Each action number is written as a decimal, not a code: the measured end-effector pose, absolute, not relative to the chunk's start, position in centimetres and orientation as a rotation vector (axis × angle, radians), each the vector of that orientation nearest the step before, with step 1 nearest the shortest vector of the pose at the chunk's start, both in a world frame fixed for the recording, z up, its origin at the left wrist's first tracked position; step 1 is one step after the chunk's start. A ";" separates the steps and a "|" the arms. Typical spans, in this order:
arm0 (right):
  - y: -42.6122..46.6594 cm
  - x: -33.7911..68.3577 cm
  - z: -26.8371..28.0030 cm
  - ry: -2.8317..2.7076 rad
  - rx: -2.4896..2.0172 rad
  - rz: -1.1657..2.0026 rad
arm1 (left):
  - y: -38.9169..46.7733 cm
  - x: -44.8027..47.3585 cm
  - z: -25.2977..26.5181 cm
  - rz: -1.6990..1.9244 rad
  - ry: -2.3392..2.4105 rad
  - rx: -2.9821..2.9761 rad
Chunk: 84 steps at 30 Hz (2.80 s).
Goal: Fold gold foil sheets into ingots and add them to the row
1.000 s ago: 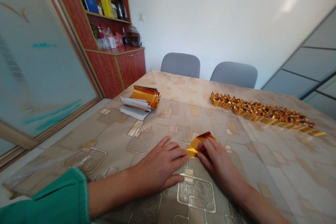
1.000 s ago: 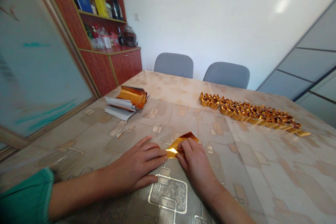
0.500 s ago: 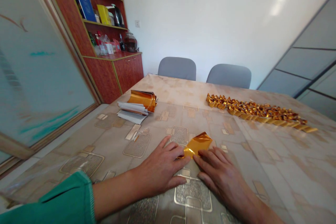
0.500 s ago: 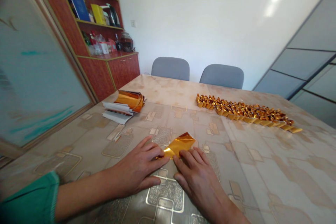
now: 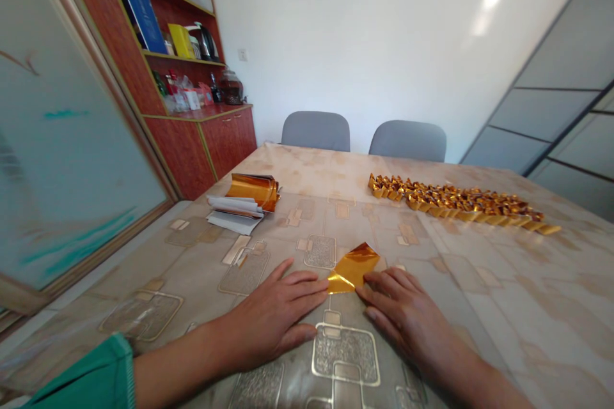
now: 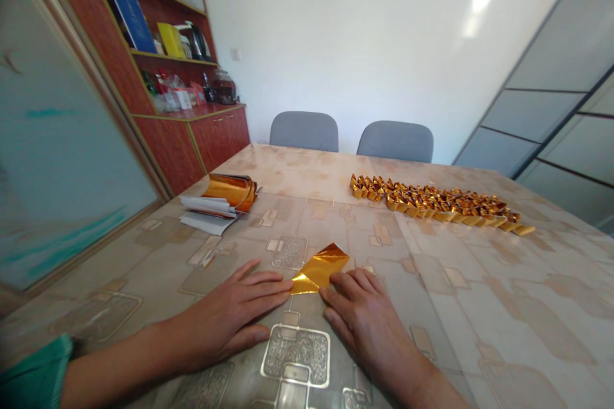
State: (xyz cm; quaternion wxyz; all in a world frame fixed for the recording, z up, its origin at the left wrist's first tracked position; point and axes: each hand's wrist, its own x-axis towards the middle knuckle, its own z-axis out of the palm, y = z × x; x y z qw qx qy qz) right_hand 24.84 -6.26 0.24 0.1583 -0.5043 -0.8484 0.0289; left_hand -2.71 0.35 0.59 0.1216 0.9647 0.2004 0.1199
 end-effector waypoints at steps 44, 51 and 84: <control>-1.7 25.8 -0.8 -2.334 -1.594 -0.196 | 4.5 3.4 -2.1 0.370 0.691 3.020; 2.2 25.4 -0.5 -2.309 -1.704 -0.066 | 4.1 3.4 -2.2 0.406 0.791 2.989; -3.9 26.2 3.3 -2.521 -1.120 0.193 | 2.4 3.2 -0.5 0.905 0.574 3.089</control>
